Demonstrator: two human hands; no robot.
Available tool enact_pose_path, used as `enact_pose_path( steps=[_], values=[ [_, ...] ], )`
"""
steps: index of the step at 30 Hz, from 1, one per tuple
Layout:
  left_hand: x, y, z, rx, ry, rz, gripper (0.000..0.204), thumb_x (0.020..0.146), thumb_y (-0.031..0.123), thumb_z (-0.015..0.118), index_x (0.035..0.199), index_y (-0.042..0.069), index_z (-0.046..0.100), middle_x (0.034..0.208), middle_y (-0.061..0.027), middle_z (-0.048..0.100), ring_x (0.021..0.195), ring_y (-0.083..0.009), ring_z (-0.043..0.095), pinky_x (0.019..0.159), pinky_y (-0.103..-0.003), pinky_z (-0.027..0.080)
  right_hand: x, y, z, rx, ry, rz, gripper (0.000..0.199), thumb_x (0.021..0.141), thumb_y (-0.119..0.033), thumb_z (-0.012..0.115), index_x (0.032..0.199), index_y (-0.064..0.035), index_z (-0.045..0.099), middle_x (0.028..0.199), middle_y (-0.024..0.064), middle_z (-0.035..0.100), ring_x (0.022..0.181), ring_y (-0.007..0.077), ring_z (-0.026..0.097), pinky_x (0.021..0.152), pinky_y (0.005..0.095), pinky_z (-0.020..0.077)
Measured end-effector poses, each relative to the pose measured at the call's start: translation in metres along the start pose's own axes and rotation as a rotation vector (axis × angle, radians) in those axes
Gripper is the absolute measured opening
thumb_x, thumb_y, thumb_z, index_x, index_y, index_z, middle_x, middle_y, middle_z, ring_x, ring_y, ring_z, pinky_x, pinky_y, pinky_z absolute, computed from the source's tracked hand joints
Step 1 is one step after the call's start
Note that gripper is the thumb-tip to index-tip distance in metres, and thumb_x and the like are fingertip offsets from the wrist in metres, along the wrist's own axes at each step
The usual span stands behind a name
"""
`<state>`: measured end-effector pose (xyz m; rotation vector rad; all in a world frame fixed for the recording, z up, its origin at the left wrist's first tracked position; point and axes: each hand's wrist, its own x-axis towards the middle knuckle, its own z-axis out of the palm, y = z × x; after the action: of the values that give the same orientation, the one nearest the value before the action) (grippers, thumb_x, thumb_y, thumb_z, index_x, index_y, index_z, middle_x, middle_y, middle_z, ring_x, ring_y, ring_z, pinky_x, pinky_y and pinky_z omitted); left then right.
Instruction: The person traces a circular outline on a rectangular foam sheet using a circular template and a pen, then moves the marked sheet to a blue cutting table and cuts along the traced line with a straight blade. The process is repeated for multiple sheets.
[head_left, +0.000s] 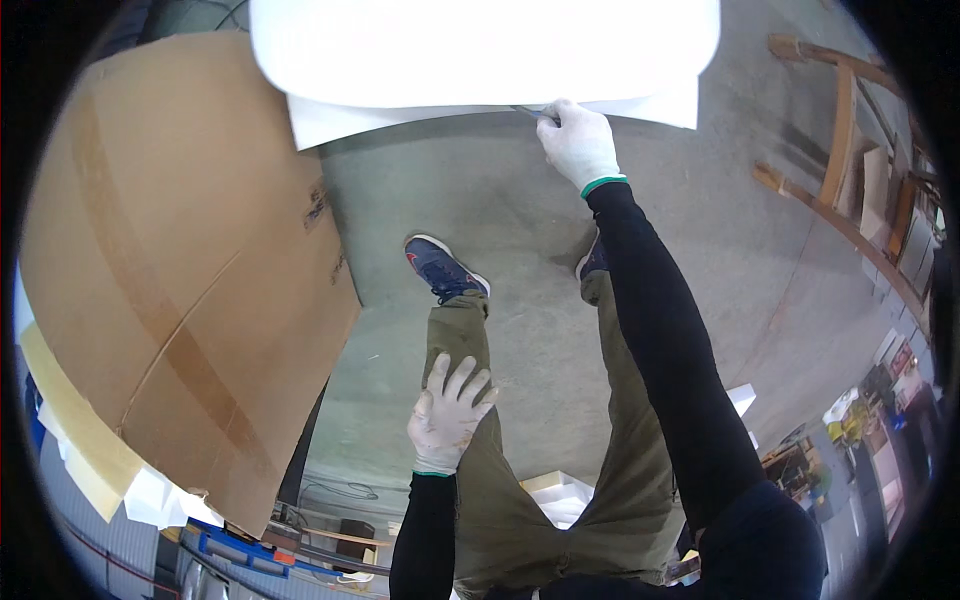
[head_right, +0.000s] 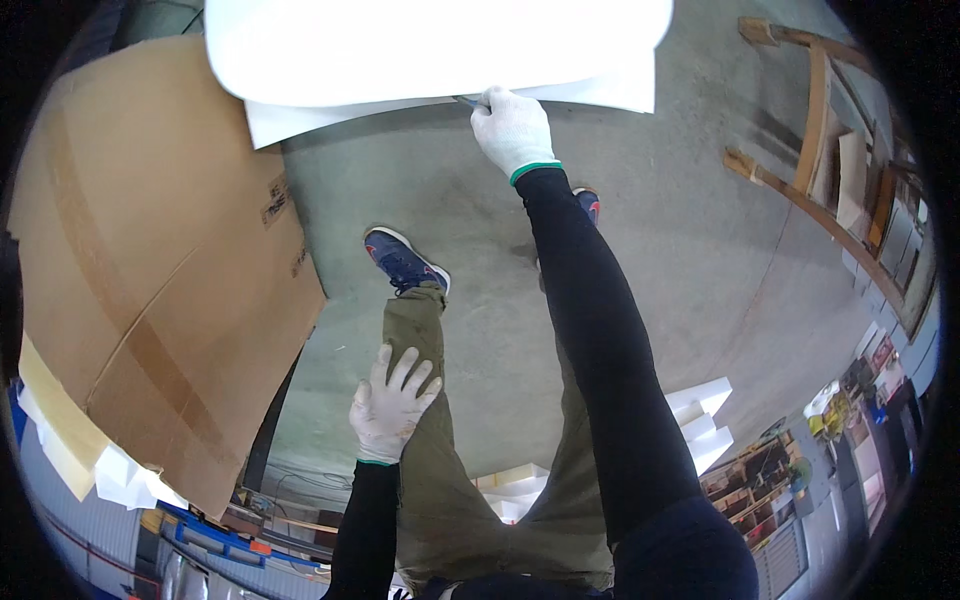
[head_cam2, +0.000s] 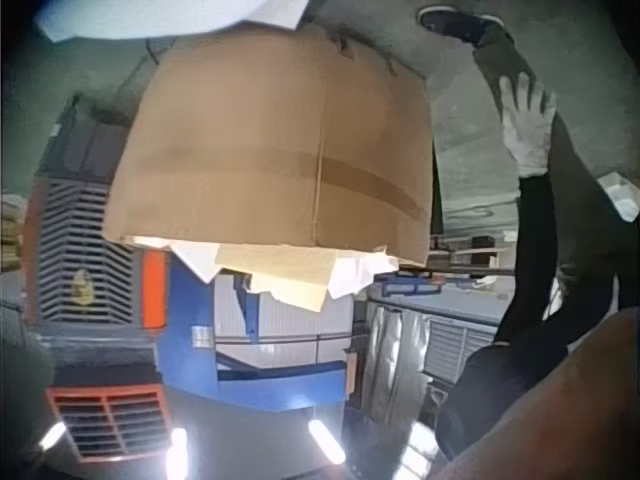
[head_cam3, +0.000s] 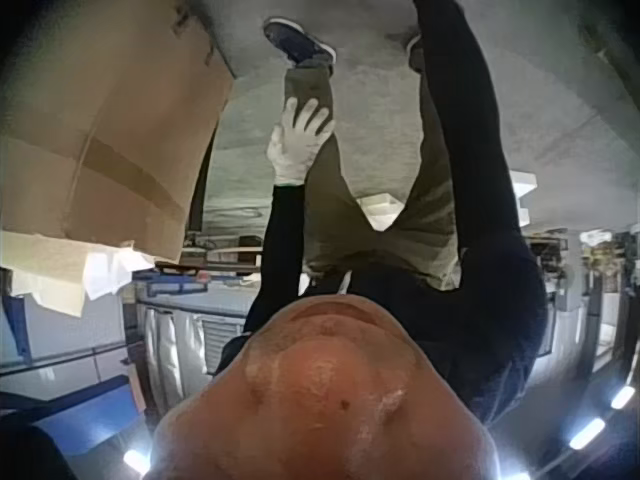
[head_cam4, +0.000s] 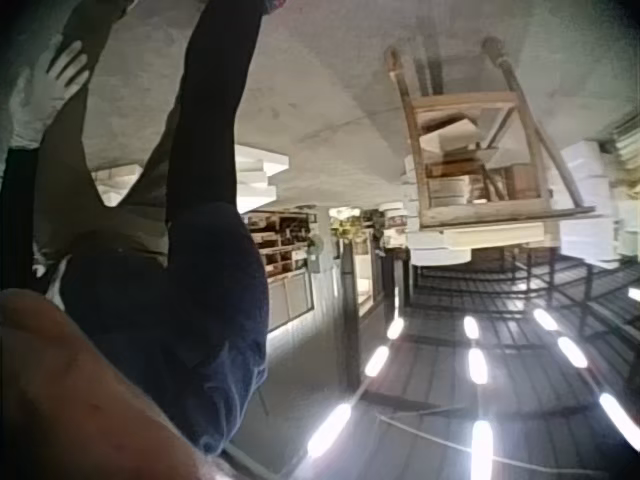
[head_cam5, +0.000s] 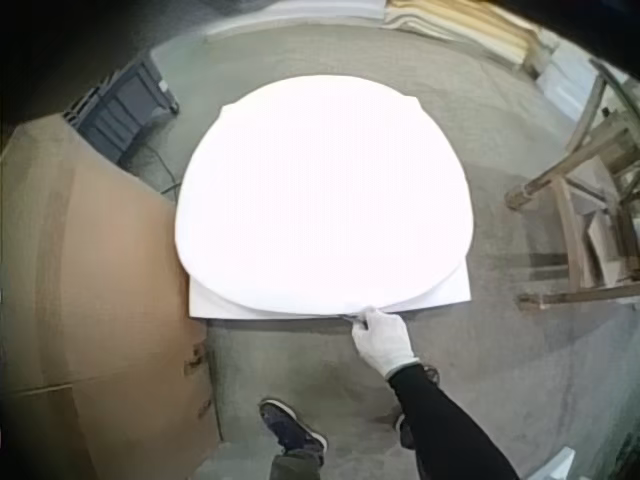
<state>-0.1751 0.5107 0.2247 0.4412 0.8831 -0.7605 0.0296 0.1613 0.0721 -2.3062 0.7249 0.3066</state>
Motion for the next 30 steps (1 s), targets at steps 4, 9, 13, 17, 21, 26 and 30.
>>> enact_pose_path(
  steps=[4, 9, 13, 17, 21, 26, 30],
  values=[
    [0.005, -0.013, 0.016, 0.059, 0.077, -0.001, 0.072, 0.094, 0.048, 0.060, 0.154, 0.020, 0.034, 0.155, -0.0185, 0.036, 0.141, -0.0431, 0.036, 0.116, -0.066, 0.026, 0.004, 0.043, -0.025, -0.073, 0.094, -0.065, 0.021, 0.088, -0.022, 0.061, 0.095, -0.0047, 0.072, 0.080, 0.0185, 0.071, 0.079, 0.0350, 0.071, 0.080, 0.0428, 0.0552],
    [0.013, -0.029, 0.029, 0.116, 0.165, -0.007, 0.074, 0.090, 0.050, 0.066, 0.151, 0.020, 0.037, 0.154, -0.0185, 0.036, 0.140, -0.0436, 0.036, 0.115, -0.066, 0.028, 0.011, 0.091, -0.060, -0.024, 0.116, -0.038, 0.021, 0.087, -0.022, 0.060, 0.093, -0.0057, 0.072, 0.070, 0.0145, 0.069, 0.070, 0.0299, 0.071, 0.076, 0.0400, 0.0559],
    [0.020, -0.042, 0.036, 0.123, 0.184, -0.017, 0.074, 0.090, 0.048, 0.067, 0.152, 0.021, 0.036, 0.155, -0.0181, 0.035, 0.140, -0.0431, 0.036, 0.114, -0.067, 0.028, 0.024, 0.122, -0.090, -0.018, 0.101, -0.047, 0.022, 0.087, -0.021, 0.058, 0.094, -0.0058, 0.073, 0.069, 0.0137, 0.070, 0.069, 0.0291, 0.071, 0.076, 0.0386, 0.0564],
    [0.027, -0.052, 0.046, 0.143, 0.216, -0.023, 0.074, 0.090, 0.050, 0.066, 0.152, 0.021, 0.036, 0.156, -0.0180, 0.033, 0.140, -0.0431, 0.036, 0.115, -0.067, 0.028, 0.039, 0.149, -0.116, -0.035, 0.090, -0.020, 0.024, 0.087, -0.022, 0.058, 0.096, -0.0055, 0.073, 0.074, 0.0134, 0.071, 0.070, 0.0269, 0.072, 0.077, 0.0374, 0.0564],
    [0.033, -0.062, 0.051, 0.146, 0.243, -0.024, 0.072, 0.091, 0.049, 0.066, 0.151, 0.021, 0.038, 0.157, -0.0182, 0.032, 0.141, -0.0430, 0.034, 0.115, -0.067, 0.028, 0.055, 0.165, -0.142, -0.052, 0.027, -0.031, 0.023, 0.087, -0.021, 0.057, 0.098, -0.0065, 0.072, 0.076, 0.0127, 0.072, 0.069, 0.0236, 0.073, 0.079, 0.0363, 0.0566],
    [0.040, -0.076, 0.059, 0.196, 0.292, -0.022, 0.069, 0.093, 0.051, 0.061, 0.151, 0.023, 0.037, 0.159, -0.0172, 0.028, 0.144, -0.0419, 0.029, 0.115, -0.066, 0.026, 0.079, 0.171, -0.176, -0.049, -0.062, 0.059, 0.025, 0.087, -0.018, 0.054, 0.102, -0.0054, 0.070, 0.075, 0.0113, 0.072, 0.069, 0.0201, 0.074, 0.077, 0.0339, 0.0575],
    [0.045, -0.087, 0.066, 0.185, 0.344, -0.010, 0.069, 0.094, 0.051, 0.060, 0.152, 0.023, 0.036, 0.159, -0.0173, 0.027, 0.144, -0.0415, 0.029, 0.115, -0.066, 0.028, 0.100, 0.174, -0.203, -0.055, -0.146, 0.081, 0.026, 0.087, -0.017, 0.053, 0.103, -0.0038, 0.069, 0.076, 0.0119, 0.072, 0.068, 0.0182, 0.073, 0.071, 0.0331, 0.0571]
  ],
)
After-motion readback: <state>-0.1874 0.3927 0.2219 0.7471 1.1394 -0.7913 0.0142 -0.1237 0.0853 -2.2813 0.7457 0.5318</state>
